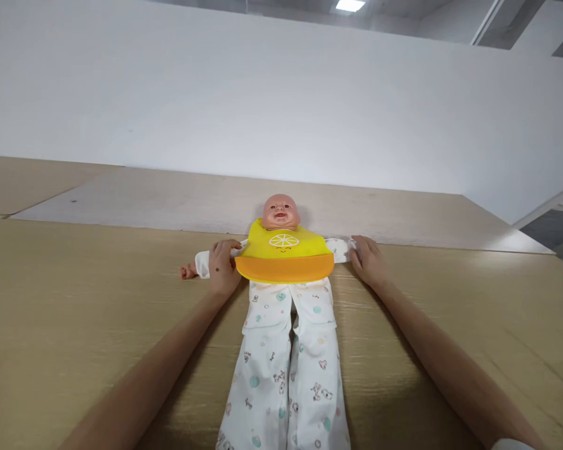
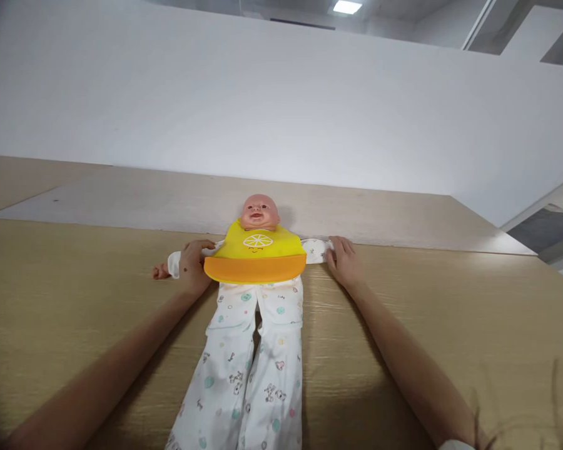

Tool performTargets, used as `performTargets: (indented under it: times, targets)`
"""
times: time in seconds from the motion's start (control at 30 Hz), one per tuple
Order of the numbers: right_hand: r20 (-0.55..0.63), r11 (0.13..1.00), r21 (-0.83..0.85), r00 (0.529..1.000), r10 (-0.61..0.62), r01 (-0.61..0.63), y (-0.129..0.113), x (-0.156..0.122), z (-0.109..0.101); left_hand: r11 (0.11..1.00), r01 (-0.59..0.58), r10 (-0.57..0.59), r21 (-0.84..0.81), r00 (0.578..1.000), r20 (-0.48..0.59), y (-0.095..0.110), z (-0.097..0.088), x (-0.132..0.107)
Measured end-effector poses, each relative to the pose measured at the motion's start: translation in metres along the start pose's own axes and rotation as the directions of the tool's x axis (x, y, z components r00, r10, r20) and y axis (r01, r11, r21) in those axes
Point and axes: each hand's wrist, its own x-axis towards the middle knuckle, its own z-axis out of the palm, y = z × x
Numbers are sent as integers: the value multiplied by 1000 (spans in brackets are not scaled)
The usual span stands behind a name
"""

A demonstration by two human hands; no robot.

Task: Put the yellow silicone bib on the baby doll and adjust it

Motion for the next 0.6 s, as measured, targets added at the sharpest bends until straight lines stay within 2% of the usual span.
performTargets:
  times: [0.13,0.37,0.6]
  targets:
    - [34,1000,-19,999,7,-7,6,-1,4,1000,7,-8,25,1000,16,0,-1,0]
    - [-55,999,-32,998,-42,41,-2,-2,8,997,-60,56,51,996,75,10,-3,-1]
    - [-32,999,-15,999,-34,34,-4,-2,6,994,-104,101,44,992,81,11,-3,0]
